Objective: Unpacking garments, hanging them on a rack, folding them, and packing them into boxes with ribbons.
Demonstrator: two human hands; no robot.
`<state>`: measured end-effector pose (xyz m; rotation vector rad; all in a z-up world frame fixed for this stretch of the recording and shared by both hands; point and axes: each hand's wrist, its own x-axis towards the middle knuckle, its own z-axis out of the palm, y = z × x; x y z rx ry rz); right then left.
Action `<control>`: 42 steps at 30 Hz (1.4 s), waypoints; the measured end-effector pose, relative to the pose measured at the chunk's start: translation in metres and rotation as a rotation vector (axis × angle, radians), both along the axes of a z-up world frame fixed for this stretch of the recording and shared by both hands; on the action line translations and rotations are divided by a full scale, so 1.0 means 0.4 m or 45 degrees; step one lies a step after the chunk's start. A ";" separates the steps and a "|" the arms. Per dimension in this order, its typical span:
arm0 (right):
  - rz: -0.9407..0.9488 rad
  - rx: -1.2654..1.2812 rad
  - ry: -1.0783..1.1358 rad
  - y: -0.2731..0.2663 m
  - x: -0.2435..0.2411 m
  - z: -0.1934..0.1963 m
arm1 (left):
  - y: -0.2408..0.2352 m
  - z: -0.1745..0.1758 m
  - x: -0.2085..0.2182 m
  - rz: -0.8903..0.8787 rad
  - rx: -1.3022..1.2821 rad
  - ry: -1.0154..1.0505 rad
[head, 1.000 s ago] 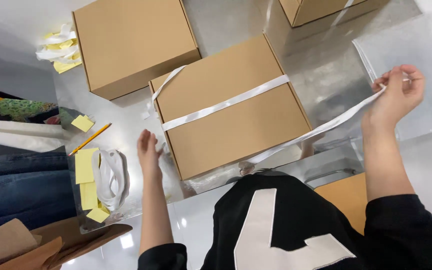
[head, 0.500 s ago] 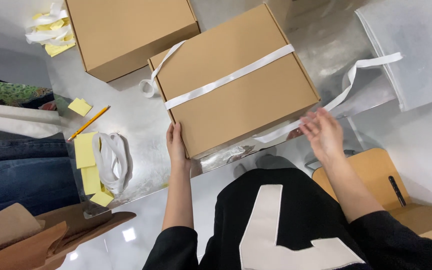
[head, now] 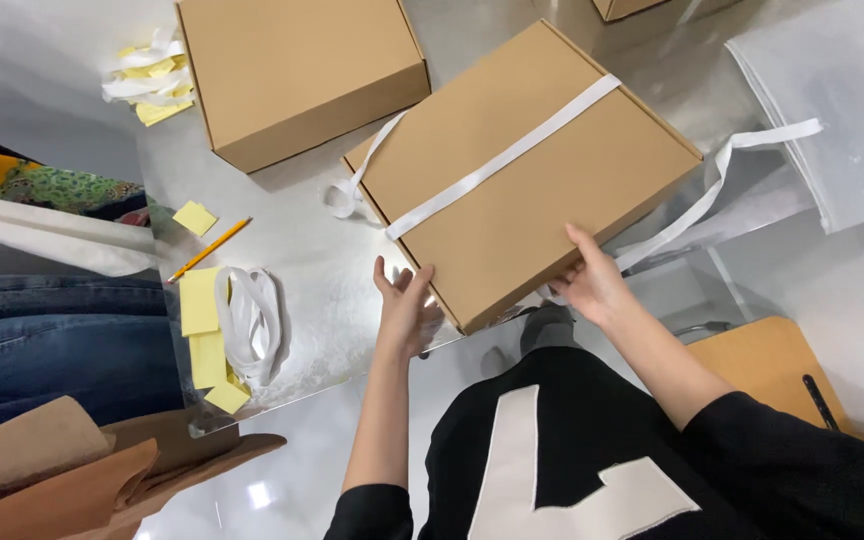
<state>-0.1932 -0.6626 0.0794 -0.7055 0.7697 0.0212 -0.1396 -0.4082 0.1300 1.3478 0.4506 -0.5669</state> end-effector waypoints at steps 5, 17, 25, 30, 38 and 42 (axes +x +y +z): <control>-0.025 -0.177 0.024 -0.033 0.005 -0.086 | 0.004 -0.071 0.083 -0.082 0.546 -0.664; 0.056 -0.740 0.126 -0.198 -0.072 0.037 | -0.328 -0.077 0.297 -0.651 0.291 -0.675; 0.062 -0.951 0.109 -0.278 -0.090 0.052 | -0.444 -0.070 0.290 -0.942 0.388 -0.627; 0.206 -1.084 0.069 -0.356 -0.089 0.073 | -0.438 -0.030 0.296 -0.903 0.281 -0.498; 0.196 -0.918 0.005 -0.455 -0.105 0.156 | -0.312 -0.134 0.455 -0.058 -0.294 -0.407; 0.060 -1.025 0.565 -0.391 -0.130 0.337 | -0.124 -0.082 0.483 0.439 -0.244 -0.377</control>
